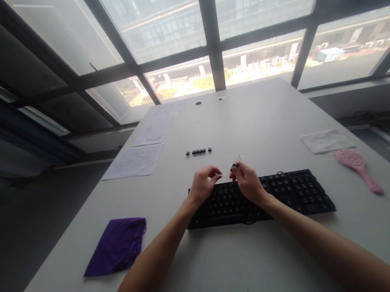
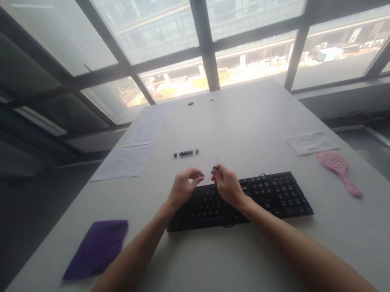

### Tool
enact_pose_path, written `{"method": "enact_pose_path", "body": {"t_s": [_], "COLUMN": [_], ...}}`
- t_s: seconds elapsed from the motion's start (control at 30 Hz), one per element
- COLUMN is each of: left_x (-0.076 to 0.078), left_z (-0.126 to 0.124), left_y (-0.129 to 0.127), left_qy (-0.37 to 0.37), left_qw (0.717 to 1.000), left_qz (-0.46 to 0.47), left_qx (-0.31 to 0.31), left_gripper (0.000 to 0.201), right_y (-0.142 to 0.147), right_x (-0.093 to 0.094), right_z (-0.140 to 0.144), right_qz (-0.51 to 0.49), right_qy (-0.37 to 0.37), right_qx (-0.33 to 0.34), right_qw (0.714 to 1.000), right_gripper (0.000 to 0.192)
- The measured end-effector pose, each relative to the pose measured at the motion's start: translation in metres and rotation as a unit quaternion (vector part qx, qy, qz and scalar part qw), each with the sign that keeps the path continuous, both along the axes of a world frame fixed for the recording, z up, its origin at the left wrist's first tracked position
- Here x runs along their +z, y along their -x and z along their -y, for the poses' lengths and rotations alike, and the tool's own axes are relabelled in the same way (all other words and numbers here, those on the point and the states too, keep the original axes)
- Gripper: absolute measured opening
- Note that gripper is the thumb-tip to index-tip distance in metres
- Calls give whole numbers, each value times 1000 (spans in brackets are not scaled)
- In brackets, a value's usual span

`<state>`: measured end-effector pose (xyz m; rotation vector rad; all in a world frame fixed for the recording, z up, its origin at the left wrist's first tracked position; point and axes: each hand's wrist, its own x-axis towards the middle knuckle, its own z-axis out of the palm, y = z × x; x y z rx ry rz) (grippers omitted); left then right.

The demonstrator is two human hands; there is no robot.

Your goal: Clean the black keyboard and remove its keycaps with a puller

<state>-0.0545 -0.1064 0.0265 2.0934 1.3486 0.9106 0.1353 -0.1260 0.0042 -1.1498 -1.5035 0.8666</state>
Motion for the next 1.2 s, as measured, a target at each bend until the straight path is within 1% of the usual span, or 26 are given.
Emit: {"method": "enact_pose_path", "body": {"t_s": [0.1, 0.23, 0.33, 0.43, 0.53, 0.63, 0.73, 0.9, 1.2], "left_x": [-2, -11, -14, -15, -14, -15, -15, -19, -23], "left_z": [-26, -55, -70, -84, -97, -110, -120, -132, -137], "left_y": [12, 19, 17, 12, 6, 1, -1, 2, 6], "left_qy": [17, 1, -19, -49, -87, -122, -146, -160, -166], "left_qw": [999, 993, 988, 982, 974, 966, 959, 953, 951], "left_qz": [-38, -119, -150, -179, -206, -228, -242, -258, -258], "left_qx": [8, -12, -34, -42, -39, -23, 1, 21, 42], "left_gripper": [4, 8, 13, 13, 12, 11, 10, 9, 9], "right_y": [0, 0, 0, 0, 0, 0, 0, 0, 0], "right_x": [-2, -4, -5, -4, -4, -3, -3, -1, 1], "right_z": [-1, -1, -2, -2, -2, -2, -2, -1, -1], "right_qz": [0, 1, 4, 4, 2, 1, 3, 13, 15], "right_qy": [0, -2, -3, -4, -6, -6, -7, -7, -5], "right_qx": [2, 9, 10, 16, 17, 17, 17, 19, 23], "right_qw": [1000, 1000, 1000, 1000, 1000, 1000, 1000, 1000, 1000], "right_gripper": [27, 26, 24, 22, 22, 22, 22, 22, 22]}}
